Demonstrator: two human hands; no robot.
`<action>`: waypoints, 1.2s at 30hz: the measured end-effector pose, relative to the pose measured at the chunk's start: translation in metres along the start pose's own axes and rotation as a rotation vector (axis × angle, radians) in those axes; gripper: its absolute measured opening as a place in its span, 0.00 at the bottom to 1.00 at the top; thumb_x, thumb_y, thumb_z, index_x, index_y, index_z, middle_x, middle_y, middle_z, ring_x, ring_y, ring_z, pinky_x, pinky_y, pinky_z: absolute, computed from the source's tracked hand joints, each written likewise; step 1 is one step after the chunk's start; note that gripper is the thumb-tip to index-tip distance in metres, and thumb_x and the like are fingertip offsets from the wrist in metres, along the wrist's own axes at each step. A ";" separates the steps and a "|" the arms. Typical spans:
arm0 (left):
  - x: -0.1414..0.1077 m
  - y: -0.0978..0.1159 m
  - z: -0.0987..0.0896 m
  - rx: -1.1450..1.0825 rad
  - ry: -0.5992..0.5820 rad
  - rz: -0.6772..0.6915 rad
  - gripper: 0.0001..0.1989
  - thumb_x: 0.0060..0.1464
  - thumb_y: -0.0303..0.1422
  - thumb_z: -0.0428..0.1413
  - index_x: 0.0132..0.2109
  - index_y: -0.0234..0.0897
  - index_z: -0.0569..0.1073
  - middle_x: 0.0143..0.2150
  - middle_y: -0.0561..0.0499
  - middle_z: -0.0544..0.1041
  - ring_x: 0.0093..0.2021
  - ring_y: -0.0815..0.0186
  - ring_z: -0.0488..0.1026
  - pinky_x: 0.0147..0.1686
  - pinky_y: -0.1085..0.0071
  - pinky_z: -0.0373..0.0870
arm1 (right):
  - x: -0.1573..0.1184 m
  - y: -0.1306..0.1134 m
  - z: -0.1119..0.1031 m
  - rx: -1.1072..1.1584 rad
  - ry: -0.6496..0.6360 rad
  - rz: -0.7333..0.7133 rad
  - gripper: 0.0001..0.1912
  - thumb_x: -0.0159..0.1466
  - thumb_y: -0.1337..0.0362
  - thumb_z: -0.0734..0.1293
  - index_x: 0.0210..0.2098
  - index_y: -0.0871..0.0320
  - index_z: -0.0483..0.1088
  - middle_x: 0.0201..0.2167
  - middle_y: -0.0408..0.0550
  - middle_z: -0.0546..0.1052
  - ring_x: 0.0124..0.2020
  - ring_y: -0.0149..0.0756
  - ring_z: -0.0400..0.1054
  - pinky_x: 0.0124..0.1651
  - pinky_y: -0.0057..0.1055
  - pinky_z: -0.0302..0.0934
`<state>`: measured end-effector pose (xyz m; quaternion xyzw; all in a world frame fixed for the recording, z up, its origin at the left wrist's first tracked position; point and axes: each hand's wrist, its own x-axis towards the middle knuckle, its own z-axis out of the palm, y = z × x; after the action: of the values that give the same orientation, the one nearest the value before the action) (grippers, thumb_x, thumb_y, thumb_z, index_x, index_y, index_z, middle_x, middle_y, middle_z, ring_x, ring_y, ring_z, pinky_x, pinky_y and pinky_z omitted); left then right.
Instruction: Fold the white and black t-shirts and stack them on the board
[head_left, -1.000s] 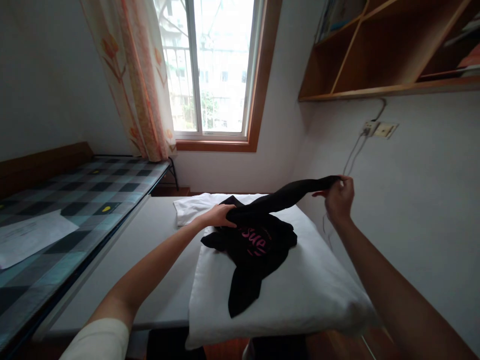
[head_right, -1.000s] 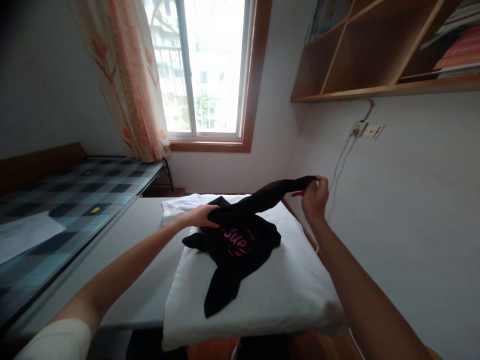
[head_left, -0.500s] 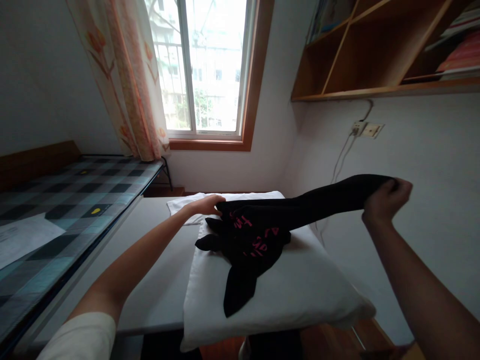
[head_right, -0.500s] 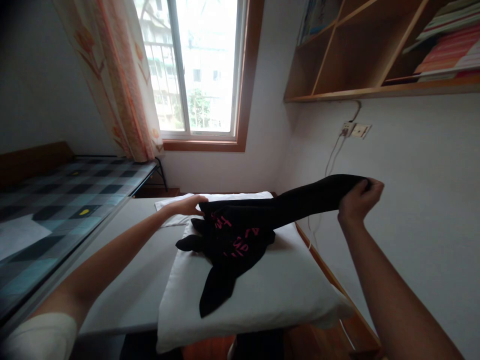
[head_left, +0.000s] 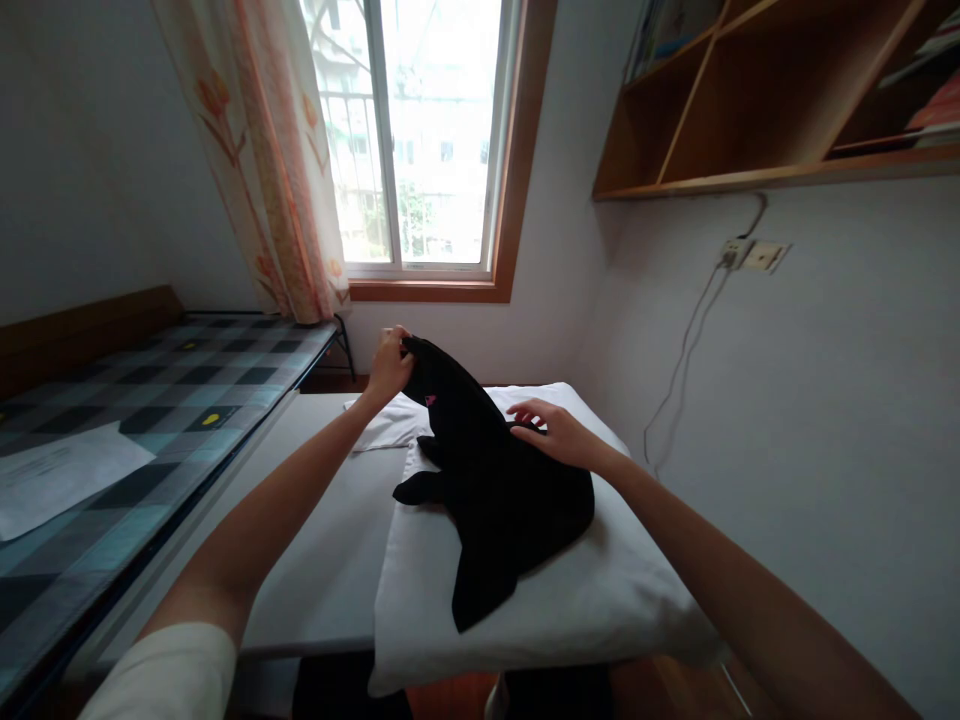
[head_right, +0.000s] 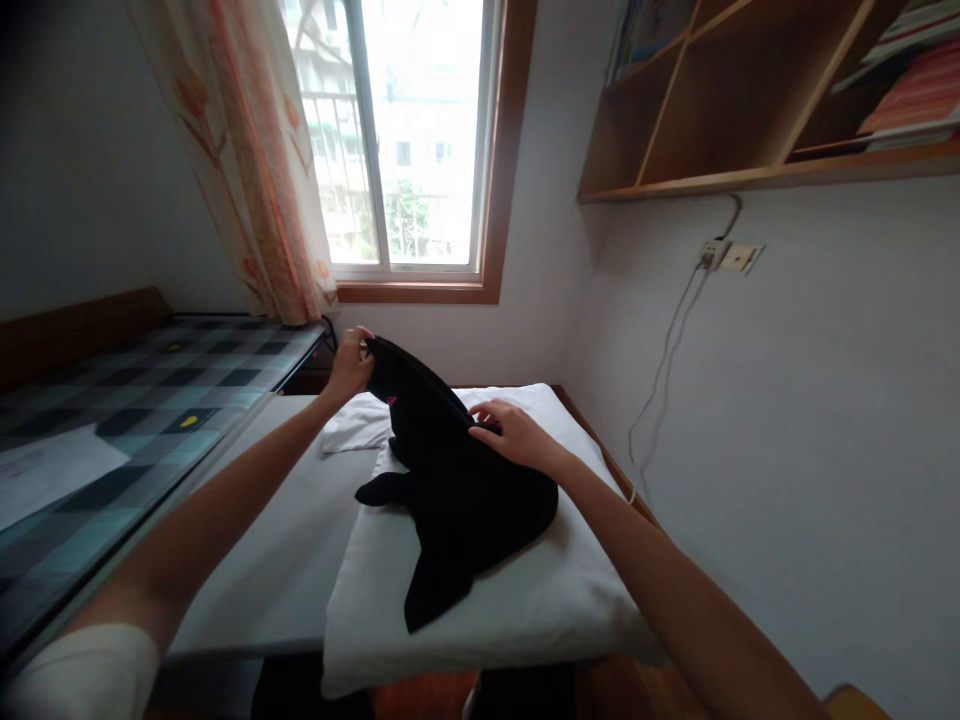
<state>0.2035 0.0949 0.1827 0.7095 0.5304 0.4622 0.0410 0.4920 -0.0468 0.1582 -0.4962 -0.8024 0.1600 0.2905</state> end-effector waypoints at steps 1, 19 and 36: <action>0.003 -0.007 -0.006 0.019 0.055 0.010 0.12 0.50 0.26 0.51 0.44 0.38 0.70 0.49 0.45 0.69 0.43 0.59 0.72 0.44 0.65 0.68 | 0.003 0.017 0.001 -0.050 -0.001 0.022 0.19 0.59 0.58 0.69 0.48 0.55 0.75 0.45 0.52 0.78 0.45 0.43 0.71 0.52 0.41 0.64; -0.021 -0.112 -0.027 -0.024 -0.309 -0.115 0.07 0.43 0.35 0.55 0.30 0.38 0.66 0.26 0.54 0.70 0.30 0.64 0.70 0.30 0.71 0.64 | -0.003 0.099 0.034 0.443 0.034 0.754 0.16 0.56 0.58 0.73 0.38 0.62 0.77 0.29 0.50 0.79 0.33 0.37 0.73 0.37 0.29 0.67; -0.022 -0.050 -0.011 -0.671 -0.651 -0.297 0.23 0.55 0.44 0.60 0.52 0.33 0.72 0.43 0.43 0.77 0.39 0.60 0.76 0.38 0.62 0.74 | 0.092 -0.078 -0.069 0.875 0.408 -0.026 0.12 0.61 0.54 0.67 0.38 0.55 0.73 0.38 0.43 0.78 0.47 0.37 0.72 0.54 0.35 0.67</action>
<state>0.1595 0.0949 0.1479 0.6814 0.4072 0.3511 0.4966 0.4490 -0.0032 0.2829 -0.3385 -0.5927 0.3781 0.6254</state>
